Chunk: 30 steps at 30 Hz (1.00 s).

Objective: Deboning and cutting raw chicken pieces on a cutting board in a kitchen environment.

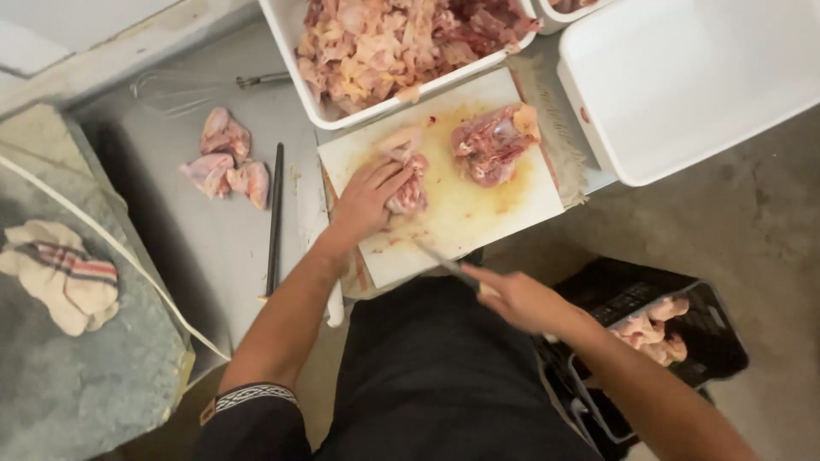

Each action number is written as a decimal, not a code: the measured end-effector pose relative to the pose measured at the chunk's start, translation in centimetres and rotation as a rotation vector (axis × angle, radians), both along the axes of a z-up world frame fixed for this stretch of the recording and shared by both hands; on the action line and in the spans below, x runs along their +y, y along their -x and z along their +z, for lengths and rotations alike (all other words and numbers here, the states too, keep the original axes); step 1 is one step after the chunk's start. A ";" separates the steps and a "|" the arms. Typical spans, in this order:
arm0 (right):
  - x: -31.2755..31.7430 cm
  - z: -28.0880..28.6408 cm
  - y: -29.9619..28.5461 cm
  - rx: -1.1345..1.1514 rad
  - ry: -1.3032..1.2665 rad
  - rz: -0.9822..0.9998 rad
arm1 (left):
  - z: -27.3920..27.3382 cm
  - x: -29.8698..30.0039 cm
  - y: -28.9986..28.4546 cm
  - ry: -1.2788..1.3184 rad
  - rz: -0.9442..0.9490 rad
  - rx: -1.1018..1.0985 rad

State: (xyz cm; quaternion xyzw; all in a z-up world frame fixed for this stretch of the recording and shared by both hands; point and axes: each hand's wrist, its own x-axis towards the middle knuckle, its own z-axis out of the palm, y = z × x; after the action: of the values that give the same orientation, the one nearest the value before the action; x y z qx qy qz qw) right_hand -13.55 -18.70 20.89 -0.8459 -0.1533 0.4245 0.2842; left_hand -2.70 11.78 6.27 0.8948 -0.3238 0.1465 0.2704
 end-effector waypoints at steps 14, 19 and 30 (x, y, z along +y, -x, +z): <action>1.1 -6.7 -10.4 -0.504 0.321 0.370 | -1.4 -5.8 5.5 -0.127 0.687 0.110; -0.3 -7.1 -12.2 -0.474 0.275 0.419 | -4.4 -7.4 4.0 -0.091 0.794 0.060; 1.7 -8.7 -14.1 -0.367 0.318 0.405 | -7.6 -7.8 3.5 0.099 0.870 0.074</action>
State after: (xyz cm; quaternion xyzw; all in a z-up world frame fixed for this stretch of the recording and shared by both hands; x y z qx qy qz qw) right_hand 0.56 -17.00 12.19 -0.8944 -0.2993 0.3315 0.0256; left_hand -6.25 3.96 -1.29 0.9384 0.1002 0.2300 0.2376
